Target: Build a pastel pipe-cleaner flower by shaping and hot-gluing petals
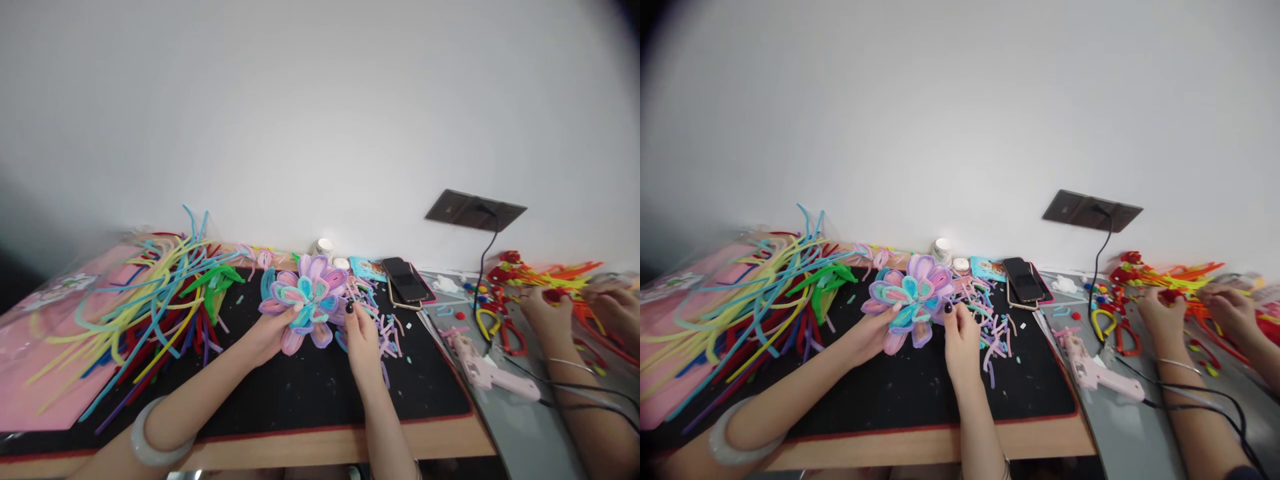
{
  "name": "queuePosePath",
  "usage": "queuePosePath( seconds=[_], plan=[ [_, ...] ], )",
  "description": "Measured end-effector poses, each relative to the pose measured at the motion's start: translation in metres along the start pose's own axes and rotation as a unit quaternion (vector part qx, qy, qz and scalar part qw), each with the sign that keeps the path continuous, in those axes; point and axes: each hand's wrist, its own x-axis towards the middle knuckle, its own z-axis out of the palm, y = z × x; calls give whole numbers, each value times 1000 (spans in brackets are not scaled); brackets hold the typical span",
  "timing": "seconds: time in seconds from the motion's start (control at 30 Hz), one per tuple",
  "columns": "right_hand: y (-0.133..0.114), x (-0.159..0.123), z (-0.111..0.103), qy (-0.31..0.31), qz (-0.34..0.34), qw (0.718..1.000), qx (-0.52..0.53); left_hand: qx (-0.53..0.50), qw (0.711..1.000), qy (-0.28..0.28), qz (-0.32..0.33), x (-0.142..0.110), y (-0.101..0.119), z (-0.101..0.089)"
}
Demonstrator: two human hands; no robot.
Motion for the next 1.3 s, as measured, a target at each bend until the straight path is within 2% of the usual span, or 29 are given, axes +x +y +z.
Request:
queuePosePath(
  seconds=[0.1,0.17,0.23,0.3,0.4,0.53,0.67,0.77,1.0,1.17,1.3],
  plan=[
    [3,3,-4,25,18,1000,-1,12,999,-50,-1,-1,1,-4],
    [5,6,-7,34,52,997,37,15,994,-107,-6,-1,3,-7],
    [4,9,-11,32,97,992,79,14,987,-162,-12,-2,7,-7],
    [0,11,-16,17,120,988,99,6,983,-181,-23,-4,12,-4],
    [-4,11,-25,-17,85,993,81,-38,987,-149,-52,-8,21,-1],
    [-5,13,-36,-38,-3,998,-40,-87,986,-104,-101,-9,25,-5],
    [-5,16,-43,-81,-69,978,-182,-53,990,-25,-130,-7,18,-8],
    [-7,18,-44,-110,-90,961,-238,-31,990,8,-136,-4,13,-5],
    [-13,20,-43,-143,-103,960,-219,-33,989,27,-140,1,8,-5],
    [-16,22,-42,-177,-112,960,-187,-17,989,16,-149,2,5,-11],
    [-18,21,-41,-188,-95,966,-151,7,991,-3,-136,1,4,-8]
  ],
)
